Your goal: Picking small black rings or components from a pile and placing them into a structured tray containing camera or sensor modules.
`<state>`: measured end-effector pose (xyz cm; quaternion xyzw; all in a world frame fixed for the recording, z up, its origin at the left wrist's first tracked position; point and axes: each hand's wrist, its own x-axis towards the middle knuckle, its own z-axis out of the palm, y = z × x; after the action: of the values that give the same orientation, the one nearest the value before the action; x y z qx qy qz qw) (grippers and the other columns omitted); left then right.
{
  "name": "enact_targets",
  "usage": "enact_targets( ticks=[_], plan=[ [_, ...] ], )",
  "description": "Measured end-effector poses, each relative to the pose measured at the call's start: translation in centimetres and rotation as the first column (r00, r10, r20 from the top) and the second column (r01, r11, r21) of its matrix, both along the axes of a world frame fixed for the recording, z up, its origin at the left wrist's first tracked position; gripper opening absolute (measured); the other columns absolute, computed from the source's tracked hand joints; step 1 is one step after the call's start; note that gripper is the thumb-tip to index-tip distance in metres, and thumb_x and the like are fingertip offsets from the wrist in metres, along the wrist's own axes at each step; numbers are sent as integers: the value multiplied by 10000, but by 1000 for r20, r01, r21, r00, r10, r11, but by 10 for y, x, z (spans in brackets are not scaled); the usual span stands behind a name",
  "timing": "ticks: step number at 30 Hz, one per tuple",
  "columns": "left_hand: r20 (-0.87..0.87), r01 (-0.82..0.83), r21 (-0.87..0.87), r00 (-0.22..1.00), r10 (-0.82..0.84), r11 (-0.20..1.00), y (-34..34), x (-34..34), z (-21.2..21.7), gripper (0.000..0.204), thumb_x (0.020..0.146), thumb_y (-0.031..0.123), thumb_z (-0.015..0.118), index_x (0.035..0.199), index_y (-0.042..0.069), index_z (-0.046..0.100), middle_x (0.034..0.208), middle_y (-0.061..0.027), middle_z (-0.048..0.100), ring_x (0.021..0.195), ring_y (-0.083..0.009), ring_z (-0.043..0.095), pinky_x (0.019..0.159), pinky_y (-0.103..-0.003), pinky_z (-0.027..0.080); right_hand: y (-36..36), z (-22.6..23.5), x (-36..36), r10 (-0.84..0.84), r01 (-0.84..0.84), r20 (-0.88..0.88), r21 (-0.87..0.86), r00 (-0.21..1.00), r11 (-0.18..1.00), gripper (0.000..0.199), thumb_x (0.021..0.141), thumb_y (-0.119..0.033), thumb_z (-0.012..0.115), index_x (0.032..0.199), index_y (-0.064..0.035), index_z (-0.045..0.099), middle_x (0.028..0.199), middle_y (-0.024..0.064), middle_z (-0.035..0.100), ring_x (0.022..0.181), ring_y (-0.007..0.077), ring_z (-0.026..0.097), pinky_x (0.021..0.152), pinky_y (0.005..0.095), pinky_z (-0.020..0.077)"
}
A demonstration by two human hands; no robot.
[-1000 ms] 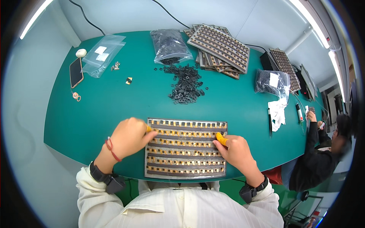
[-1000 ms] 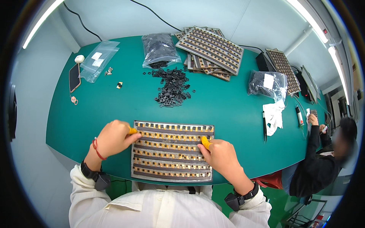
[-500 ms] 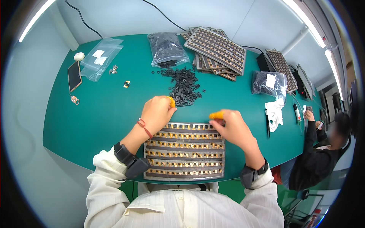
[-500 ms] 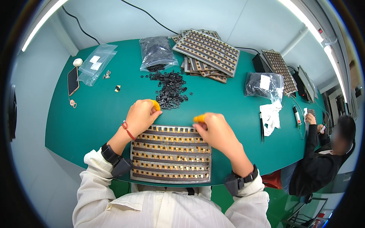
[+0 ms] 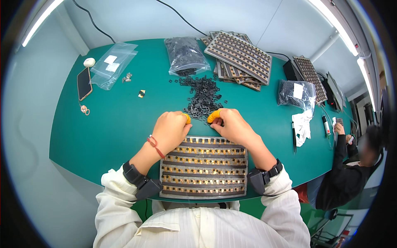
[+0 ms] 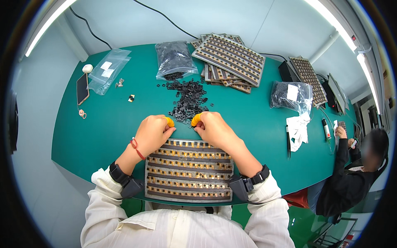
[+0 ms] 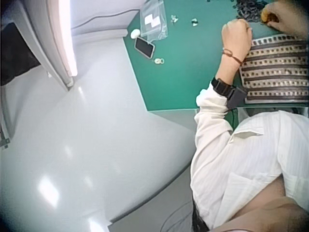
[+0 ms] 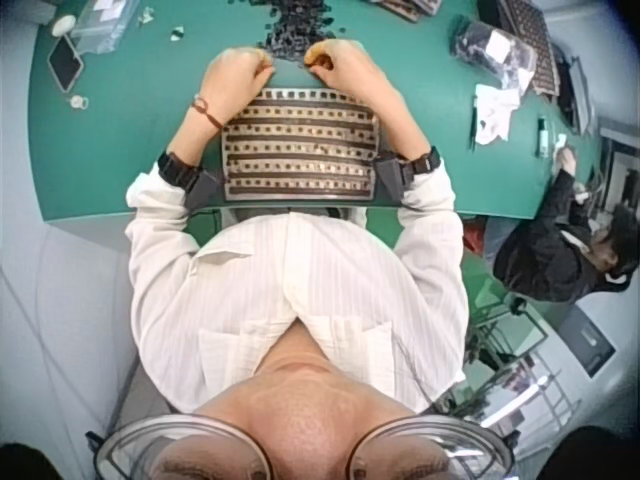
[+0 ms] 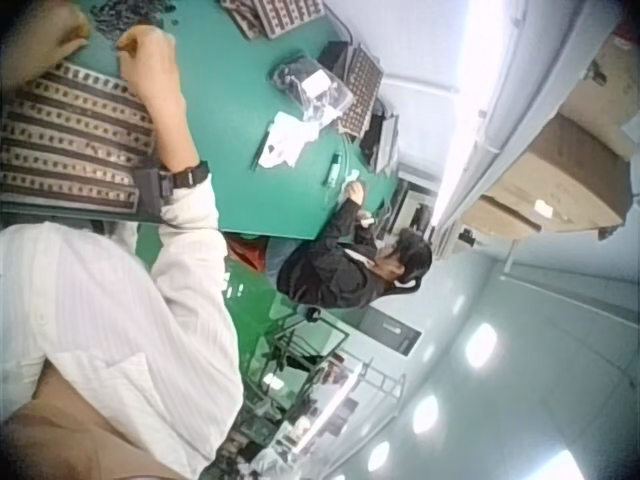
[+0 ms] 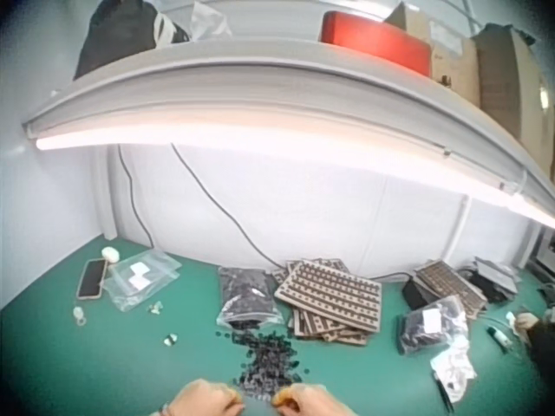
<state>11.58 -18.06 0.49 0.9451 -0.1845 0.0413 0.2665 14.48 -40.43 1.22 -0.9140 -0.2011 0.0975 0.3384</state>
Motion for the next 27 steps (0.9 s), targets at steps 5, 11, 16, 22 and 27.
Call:
enact_targets(
  ticks=[5,11,16,22,27],
  plan=[
    [132,-23,78,991,12,997,5,-2,-7,134,858,148,680,847,22,720,786,-128,637,731,-345,617,685,-436,501,-7,4,-6,-75,79,-46,92,996,993,177,817,-50,734,965,47,725,731,105,702,662,155,671,624,290,533],
    [179,-121,58,978,109,991,17,1,-8,135,864,116,670,934,22,735,811,-123,643,748,-337,622,694,-432,506,5,8,-9,-103,105,-62,25,993,994,171,818,-67,742,945,47,727,692,101,687,625,139,647,603,284,523],
    [59,-138,-49,988,140,989,26,0,-5,160,824,56,707,968,-12,719,875,-134,678,785,-294,673,710,-382,536,13,3,-14,-101,101,-3,-1,995,995,142,814,-70,725,872,56,692,800,176,689,737,312,685,671,399,544],
    [-95,-91,-109,992,80,990,15,-2,2,207,795,73,750,977,-20,714,901,-147,693,804,-272,691,729,-356,547,8,7,-21,-71,74,77,-37,995,997,147,806,-69,728,873,54,683,805,171,666,721,290,668,655,387,528],
    [-27,-64,-16,998,63,998,7,0,1,183,801,125,750,916,-15,724,854,-140,687,773,-292,677,713,-389,540,-25,26,-41,-48,50,67,-30,997,998,153,816,-73,715,881,61,677,818,167,637,746,317,665,676,398,533]
  ],
)
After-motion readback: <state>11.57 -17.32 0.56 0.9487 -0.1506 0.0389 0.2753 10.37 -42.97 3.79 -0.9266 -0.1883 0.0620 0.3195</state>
